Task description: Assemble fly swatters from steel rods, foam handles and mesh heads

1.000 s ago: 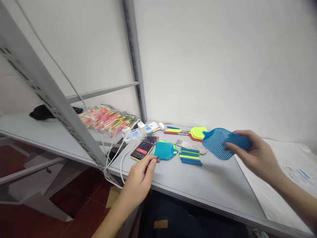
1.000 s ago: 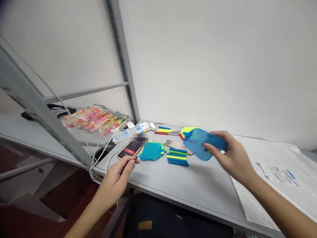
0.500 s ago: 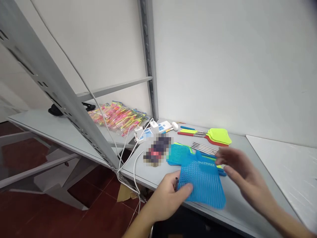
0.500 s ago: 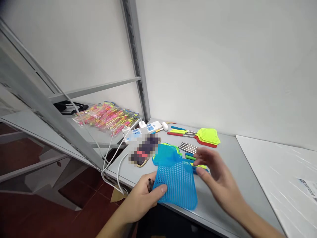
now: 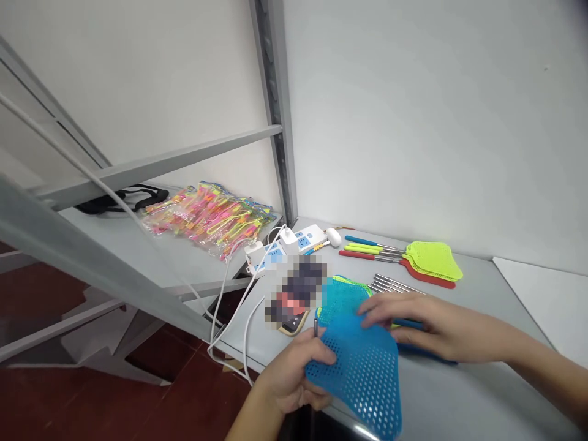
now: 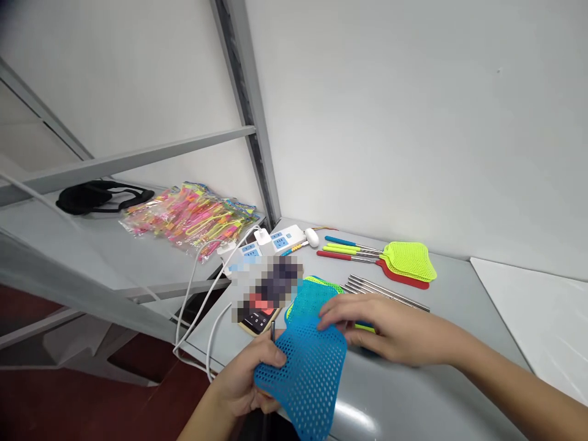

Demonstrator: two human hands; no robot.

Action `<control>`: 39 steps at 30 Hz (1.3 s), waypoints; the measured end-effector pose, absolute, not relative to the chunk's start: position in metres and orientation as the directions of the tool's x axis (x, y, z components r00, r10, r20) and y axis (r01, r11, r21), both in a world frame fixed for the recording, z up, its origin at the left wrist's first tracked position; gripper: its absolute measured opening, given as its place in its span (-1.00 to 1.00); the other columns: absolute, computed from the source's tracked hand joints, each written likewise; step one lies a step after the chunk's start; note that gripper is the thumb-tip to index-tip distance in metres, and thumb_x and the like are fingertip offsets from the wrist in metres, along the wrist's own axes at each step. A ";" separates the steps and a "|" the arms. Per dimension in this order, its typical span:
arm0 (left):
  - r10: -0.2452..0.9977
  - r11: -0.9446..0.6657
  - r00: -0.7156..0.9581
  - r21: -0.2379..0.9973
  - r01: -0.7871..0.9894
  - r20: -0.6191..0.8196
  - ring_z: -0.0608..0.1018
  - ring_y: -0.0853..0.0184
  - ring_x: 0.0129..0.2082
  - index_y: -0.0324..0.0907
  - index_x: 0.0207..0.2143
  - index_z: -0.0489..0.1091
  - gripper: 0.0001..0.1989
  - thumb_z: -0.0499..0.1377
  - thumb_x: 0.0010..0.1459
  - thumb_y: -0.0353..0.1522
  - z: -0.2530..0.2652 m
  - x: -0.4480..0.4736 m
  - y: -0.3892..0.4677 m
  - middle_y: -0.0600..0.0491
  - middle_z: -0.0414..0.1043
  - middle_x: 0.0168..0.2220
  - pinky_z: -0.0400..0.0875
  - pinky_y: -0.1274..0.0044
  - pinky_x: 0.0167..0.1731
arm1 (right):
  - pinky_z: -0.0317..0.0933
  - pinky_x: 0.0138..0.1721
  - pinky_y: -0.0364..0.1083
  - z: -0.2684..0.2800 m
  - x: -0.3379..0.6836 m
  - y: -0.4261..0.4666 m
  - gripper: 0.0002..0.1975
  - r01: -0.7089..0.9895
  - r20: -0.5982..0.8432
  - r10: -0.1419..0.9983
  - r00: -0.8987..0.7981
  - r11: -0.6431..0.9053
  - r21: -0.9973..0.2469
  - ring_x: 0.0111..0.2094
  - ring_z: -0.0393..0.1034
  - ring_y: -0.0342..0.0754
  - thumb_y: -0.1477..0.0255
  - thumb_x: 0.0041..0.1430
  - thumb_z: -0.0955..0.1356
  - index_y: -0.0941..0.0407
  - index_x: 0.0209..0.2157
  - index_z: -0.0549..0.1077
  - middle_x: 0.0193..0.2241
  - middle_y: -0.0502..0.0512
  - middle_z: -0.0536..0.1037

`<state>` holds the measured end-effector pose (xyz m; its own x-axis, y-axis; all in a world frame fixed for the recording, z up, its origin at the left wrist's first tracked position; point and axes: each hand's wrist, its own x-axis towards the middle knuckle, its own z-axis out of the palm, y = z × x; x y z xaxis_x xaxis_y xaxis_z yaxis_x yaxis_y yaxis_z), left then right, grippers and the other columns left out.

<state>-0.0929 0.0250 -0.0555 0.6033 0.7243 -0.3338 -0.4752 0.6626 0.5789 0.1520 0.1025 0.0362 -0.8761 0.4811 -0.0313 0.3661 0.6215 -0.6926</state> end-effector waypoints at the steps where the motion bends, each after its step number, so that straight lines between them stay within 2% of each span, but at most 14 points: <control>1: 0.718 0.675 0.606 0.556 -0.485 -0.343 -0.05 0.61 -0.84 -0.13 -0.38 0.17 -0.73 0.24 -0.11 -0.37 -0.055 -0.095 0.027 0.34 0.04 -0.77 -0.06 0.74 -0.85 | 0.31 -0.02 -0.06 0.033 0.151 0.106 -0.74 0.344 -0.001 0.470 -0.883 0.645 -0.682 -0.01 0.38 -0.06 0.40 0.32 0.25 -0.03 -0.01 0.44 -0.04 0.07 0.49; 3: 0.722 0.688 0.565 0.498 -0.528 -0.398 -0.11 0.63 -0.83 -0.12 -0.38 0.17 -0.71 0.27 -0.06 -0.31 -0.052 -0.099 0.029 0.36 0.00 -0.77 -0.11 0.75 -0.83 | 0.31 -0.12 -0.10 0.028 0.151 0.112 -0.77 0.308 0.091 0.457 -0.885 0.719 -0.623 -0.12 0.41 -0.11 0.46 0.33 0.22 0.00 -0.09 0.47 -0.14 0.07 0.51; 6: 0.746 0.657 0.470 0.412 -0.631 -0.471 -0.18 0.64 -0.81 -0.12 -0.37 0.19 -0.70 0.24 0.07 -0.16 -0.047 -0.109 0.028 0.36 -0.02 -0.73 -0.16 0.76 -0.84 | 0.29 -0.22 -0.12 0.015 0.157 0.121 -0.74 0.309 0.254 0.455 -0.853 0.834 -0.458 -0.18 0.40 -0.11 0.53 0.34 0.20 0.05 -0.06 0.45 -0.15 0.12 0.49; 10: 0.825 0.556 0.456 0.338 -0.759 -0.335 -0.19 0.65 -0.80 -0.13 -0.44 0.18 -0.70 0.16 0.19 -0.15 -0.040 -0.125 0.019 0.31 -0.05 -0.67 -0.14 0.78 -0.84 | 0.24 -0.23 -0.06 -0.007 0.162 0.133 -0.74 0.379 0.404 0.422 -0.812 0.907 -0.186 -0.20 0.38 -0.05 0.54 0.33 0.19 0.09 -0.07 0.45 -0.18 0.17 0.51; 13: 0.889 0.454 0.402 0.301 -0.839 -0.220 -0.17 0.66 -0.80 -0.14 -0.46 0.17 -0.70 0.07 0.24 -0.15 -0.034 -0.126 0.013 0.29 -0.06 -0.65 -0.12 0.77 -0.83 | 0.19 -0.23 0.01 -0.021 0.160 0.135 -0.73 0.364 0.358 0.344 -0.868 0.931 -0.011 -0.24 0.35 -0.01 0.54 0.34 0.19 0.11 -0.03 0.43 -0.21 0.19 0.52; 17: 0.931 0.362 0.328 0.277 -0.890 -0.161 -0.11 0.62 -0.78 -0.15 -0.45 0.20 -0.69 0.02 0.26 -0.14 -0.022 -0.114 0.014 0.26 -0.06 -0.62 -0.11 0.74 -0.80 | 0.16 -0.20 0.05 -0.026 0.160 0.130 -0.68 0.363 0.230 0.340 -0.912 0.929 0.067 -0.22 0.34 0.02 0.55 0.33 0.17 0.12 0.03 0.40 -0.18 0.21 0.53; 21: 0.962 0.235 0.174 0.312 -0.920 -0.210 -0.01 0.58 -0.72 -0.17 -0.44 0.20 -0.71 -0.03 0.29 -0.21 -0.001 -0.095 0.026 0.22 -0.03 -0.57 -0.03 0.69 -0.74 | 0.16 -0.15 0.08 -0.011 0.167 0.114 -0.66 0.435 0.232 0.424 -0.876 0.900 -0.003 -0.13 0.35 0.06 0.58 0.29 0.19 0.06 0.01 0.41 -0.06 0.19 0.50; 24: 0.982 0.074 0.003 0.374 -0.925 -0.187 0.10 0.53 -0.65 -0.18 -0.45 0.19 -0.72 -0.06 0.30 -0.26 0.015 -0.068 0.036 0.18 0.01 -0.53 0.12 0.64 -0.65 | 0.20 -0.11 0.06 0.008 0.174 0.092 -0.69 0.481 0.243 0.528 -0.814 0.846 -0.230 -0.09 0.37 0.04 0.52 0.29 0.22 0.02 0.02 0.40 -0.06 0.15 0.51; 28: 0.984 -0.127 -0.166 0.413 -0.902 -0.061 0.22 0.44 -0.55 -0.16 -0.47 0.18 -0.70 -0.06 0.29 -0.22 0.020 -0.008 0.045 0.14 0.07 -0.49 0.27 0.56 -0.52 | 0.31 -0.10 -0.04 0.018 0.182 0.056 -0.64 0.534 0.196 0.759 -0.621 0.593 -0.602 -0.07 0.41 -0.01 0.35 0.30 0.26 -0.03 0.13 0.28 -0.05 0.12 0.51; 30: 0.987 -0.129 -0.159 0.431 -0.893 -0.034 0.27 0.42 -0.50 -0.15 -0.47 0.19 -0.69 -0.06 0.30 -0.20 0.013 0.023 0.050 0.13 0.11 -0.47 0.31 0.53 -0.44 | 0.34 -0.16 -0.08 0.013 0.188 0.044 -0.70 0.548 0.143 0.826 -0.544 0.480 -0.686 -0.14 0.45 -0.04 0.34 0.32 0.23 -0.03 0.06 0.33 -0.12 0.09 0.54; 32: 0.986 -0.100 -0.153 0.514 -0.852 -0.062 0.35 0.37 -0.38 -0.13 -0.41 0.23 -0.70 -0.06 0.32 -0.18 0.003 0.047 0.056 0.10 0.19 -0.39 0.35 0.49 -0.31 | 0.35 -0.18 -0.08 0.006 0.200 0.040 -0.77 0.569 0.114 0.849 -0.516 0.438 -0.696 -0.19 0.46 -0.04 0.36 0.34 0.19 -0.01 -0.04 0.38 -0.18 0.08 0.56; 35: 0.958 -0.073 -0.261 0.776 -0.627 -0.121 0.38 0.33 -0.15 -0.04 -0.10 0.26 -0.83 0.05 0.28 -0.24 -0.013 0.062 0.067 0.05 0.23 -0.18 0.31 0.50 -0.15 | 0.33 -0.16 -0.04 0.001 0.231 0.054 -0.76 0.635 0.100 0.891 -0.442 0.389 -0.667 -0.18 0.45 -0.02 0.36 0.36 0.14 0.02 -0.08 0.37 -0.17 0.11 0.55; 36: 0.944 -0.097 -0.321 0.860 -0.501 -0.080 0.36 0.33 -0.09 0.00 0.00 0.20 -0.74 0.09 0.26 -0.28 -0.017 0.063 0.070 0.05 0.21 -0.11 0.29 0.51 -0.11 | 0.32 -0.17 -0.03 0.000 0.244 0.063 -0.76 0.665 0.083 0.911 -0.403 0.354 -0.658 -0.19 0.45 -0.01 0.35 0.37 0.13 0.03 -0.08 0.36 -0.18 0.12 0.54; 39: 0.877 -0.327 -0.384 0.945 -0.034 0.289 0.27 0.28 0.04 0.03 0.04 0.18 -0.66 0.11 0.23 -0.35 -0.026 0.059 0.072 0.03 0.13 0.03 0.19 0.44 0.03 | 0.31 -0.24 0.00 -0.003 0.278 0.095 -0.75 0.752 0.043 0.954 -0.297 0.261 -0.606 -0.24 0.44 0.02 0.33 0.37 0.11 0.05 -0.10 0.34 -0.22 0.13 0.54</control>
<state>0.0594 0.0717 -0.0258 -0.3836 0.8771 0.2892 -0.0345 -0.3265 0.9446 0.2776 0.0949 -0.0026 -0.2967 0.9540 0.0434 0.7517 0.2614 -0.6055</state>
